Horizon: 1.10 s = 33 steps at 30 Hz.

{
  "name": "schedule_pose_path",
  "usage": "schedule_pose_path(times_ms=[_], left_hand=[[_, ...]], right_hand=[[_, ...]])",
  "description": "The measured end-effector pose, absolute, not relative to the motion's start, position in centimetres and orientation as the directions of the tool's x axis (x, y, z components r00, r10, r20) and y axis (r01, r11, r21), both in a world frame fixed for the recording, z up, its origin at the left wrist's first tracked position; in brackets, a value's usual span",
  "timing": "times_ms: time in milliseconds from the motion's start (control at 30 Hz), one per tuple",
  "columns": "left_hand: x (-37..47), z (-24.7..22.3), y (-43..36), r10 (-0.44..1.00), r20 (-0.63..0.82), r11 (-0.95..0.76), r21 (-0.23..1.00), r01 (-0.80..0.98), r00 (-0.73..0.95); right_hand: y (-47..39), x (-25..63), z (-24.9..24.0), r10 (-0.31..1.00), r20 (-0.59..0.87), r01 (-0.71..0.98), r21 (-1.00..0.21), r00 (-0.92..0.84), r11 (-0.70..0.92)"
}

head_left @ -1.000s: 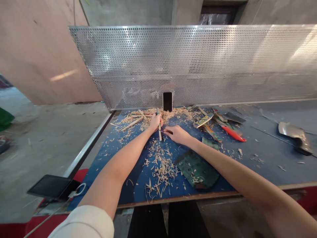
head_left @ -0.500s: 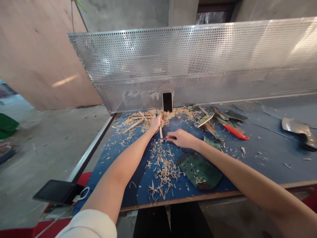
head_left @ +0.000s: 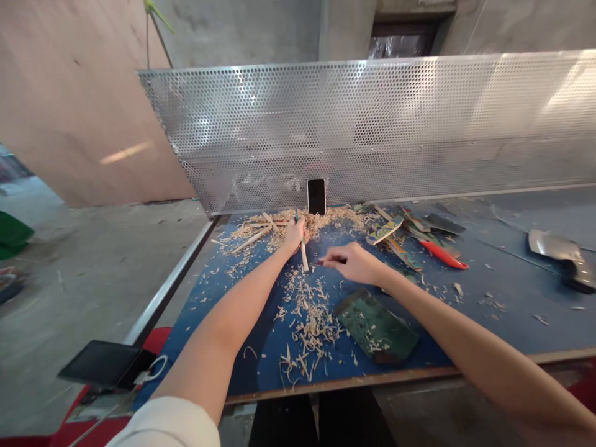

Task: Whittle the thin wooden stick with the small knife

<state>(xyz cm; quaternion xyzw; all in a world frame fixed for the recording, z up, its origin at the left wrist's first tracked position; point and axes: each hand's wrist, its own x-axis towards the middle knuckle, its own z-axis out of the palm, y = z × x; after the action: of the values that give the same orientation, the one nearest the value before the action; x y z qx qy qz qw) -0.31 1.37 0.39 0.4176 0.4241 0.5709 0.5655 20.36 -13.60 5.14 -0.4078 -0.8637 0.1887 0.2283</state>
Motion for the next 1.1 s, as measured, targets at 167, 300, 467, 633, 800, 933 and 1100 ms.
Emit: schedule_pose_path(times_ms=[167,300,467,633,800,933,1100], left_hand=[[-0.3,0.3,1.5,1.0,0.023,-0.024,0.966,-0.257,-0.007],[-0.3,0.2,1.6,0.999,0.012,-0.02,0.971,-0.239,-0.032],[-0.4,0.3,1.5,1.0,0.001,-0.005,0.965,-0.261,-0.014],[-0.2,0.8,1.1,1.0,0.009,-0.016,0.954,-0.301,-0.023],[-0.1,1.4,0.4,1.0,-0.003,-0.001,0.915,-0.403,-0.01],[-0.2,1.7,-0.2,1.0,-0.008,0.011,0.889,-0.457,0.009],[-0.1,2.9,-0.5,0.998,0.054,-0.036,0.881,-0.472,0.024]], right_hand=[[-13.1,20.4,4.9,0.774,0.343,0.66,-0.405,-0.533,0.633],[-12.9,19.2,3.7,0.748,0.259,0.681,-0.308,-0.611,0.664],[-12.6,18.3,2.9,0.752,0.239,0.7,-0.276,-0.614,0.659],[-12.6,18.3,2.6,0.761,0.228,0.675,-0.357,-0.608,0.646],[-12.5,18.1,2.7,0.783,0.176,0.674,-0.419,-0.597,0.608],[-12.8,18.0,3.2,0.776,0.125,0.697,-0.368,-0.618,0.615],[-13.7,18.9,3.9,0.7,0.171,0.667,-0.214,-0.693,0.713]])
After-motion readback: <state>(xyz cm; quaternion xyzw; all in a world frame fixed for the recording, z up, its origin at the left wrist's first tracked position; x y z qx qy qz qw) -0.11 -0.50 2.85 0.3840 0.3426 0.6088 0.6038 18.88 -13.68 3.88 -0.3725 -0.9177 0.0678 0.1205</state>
